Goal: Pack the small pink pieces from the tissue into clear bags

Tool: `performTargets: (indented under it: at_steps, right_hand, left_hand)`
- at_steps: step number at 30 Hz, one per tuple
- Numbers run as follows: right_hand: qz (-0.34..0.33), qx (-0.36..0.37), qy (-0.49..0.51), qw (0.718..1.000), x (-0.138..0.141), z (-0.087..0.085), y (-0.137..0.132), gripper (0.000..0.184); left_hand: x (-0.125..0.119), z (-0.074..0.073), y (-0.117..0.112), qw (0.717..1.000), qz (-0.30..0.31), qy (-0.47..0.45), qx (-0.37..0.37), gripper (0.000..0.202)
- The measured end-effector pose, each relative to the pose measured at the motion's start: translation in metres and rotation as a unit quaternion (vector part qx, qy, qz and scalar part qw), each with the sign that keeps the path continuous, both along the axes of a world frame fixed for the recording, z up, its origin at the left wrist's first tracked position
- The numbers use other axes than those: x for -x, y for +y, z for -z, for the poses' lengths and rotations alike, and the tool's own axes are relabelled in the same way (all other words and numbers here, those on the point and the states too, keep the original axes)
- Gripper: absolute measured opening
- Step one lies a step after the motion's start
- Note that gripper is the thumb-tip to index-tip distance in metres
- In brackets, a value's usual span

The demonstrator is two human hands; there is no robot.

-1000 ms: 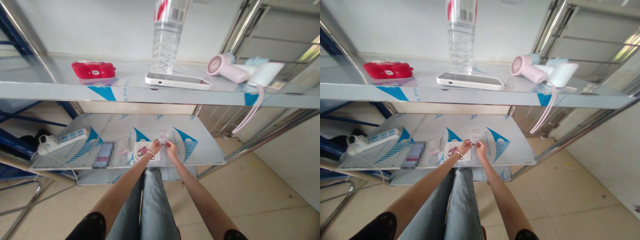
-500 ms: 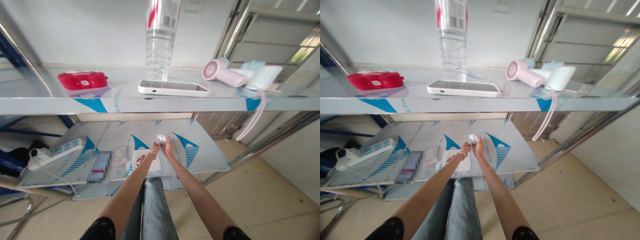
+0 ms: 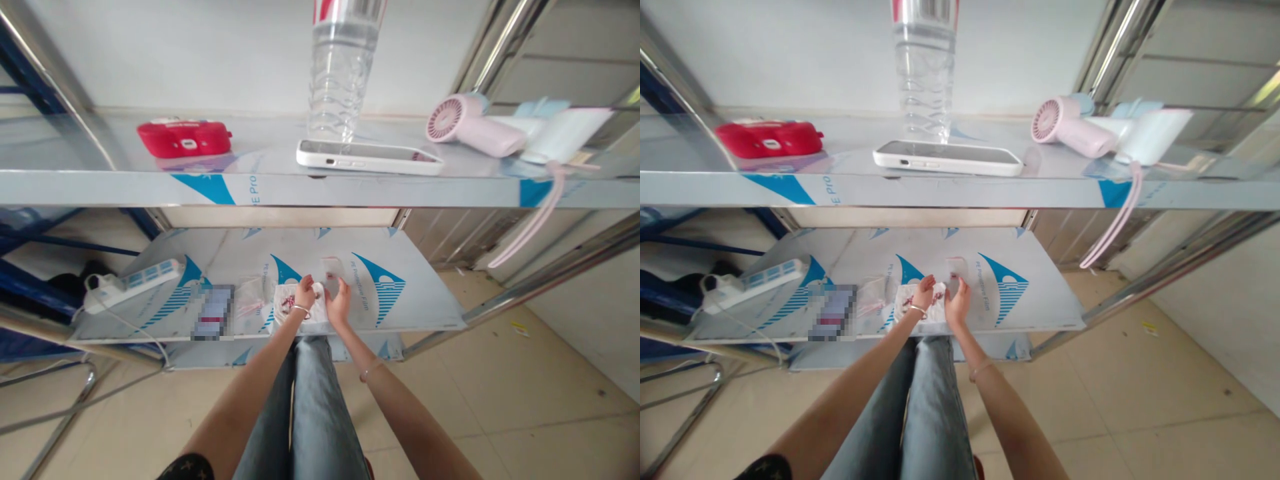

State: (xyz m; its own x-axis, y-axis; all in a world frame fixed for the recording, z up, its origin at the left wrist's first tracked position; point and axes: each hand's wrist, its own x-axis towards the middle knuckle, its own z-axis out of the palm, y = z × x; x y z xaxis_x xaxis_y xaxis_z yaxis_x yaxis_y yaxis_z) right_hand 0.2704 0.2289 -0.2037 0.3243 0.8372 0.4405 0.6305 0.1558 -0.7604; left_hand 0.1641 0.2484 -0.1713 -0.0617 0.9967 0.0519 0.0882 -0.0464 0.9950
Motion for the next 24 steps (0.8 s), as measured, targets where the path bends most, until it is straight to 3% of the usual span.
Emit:
performTargets:
  at_steps: [4,7,9,12,16,19,24]
  right_hand:
    - [-0.011,-0.052,0.009,0.999,0.026,0.007,-0.064,0.044]
    - [-0.036,-0.048,-0.001,0.998,0.045,0.017,-0.108,0.042]
    - [-0.059,-0.054,-0.018,0.997,0.054,0.024,-0.126,0.041]
    - [-0.072,-0.069,-0.039,0.994,0.059,0.031,-0.137,0.039]
    - [-0.075,-0.08,-0.067,0.992,0.058,0.03,-0.135,0.036]
    - [-0.089,-0.086,-0.086,0.989,0.058,0.028,-0.134,0.034]
    - [-0.105,-0.091,-0.08,0.987,0.057,0.026,-0.136,0.031]
  left_hand:
    - [0.038,0.011,-0.042,0.983,-0.158,0.089,-0.026,0.034]
    - [0.071,0.02,-0.073,0.94,-0.285,0.163,-0.091,0.046]
    - [0.092,0.028,-0.087,0.915,-0.33,0.212,-0.091,0.054]
    - [0.12,0.039,-0.093,0.893,-0.336,0.294,-0.051,0.055]
    - [0.149,0.045,-0.088,0.894,-0.284,0.348,-0.007,0.04]
    - [0.161,0.041,-0.085,0.896,-0.278,0.347,0.002,0.03]
    - [0.156,0.02,-0.097,0.895,-0.345,0.278,-0.054,0.031]
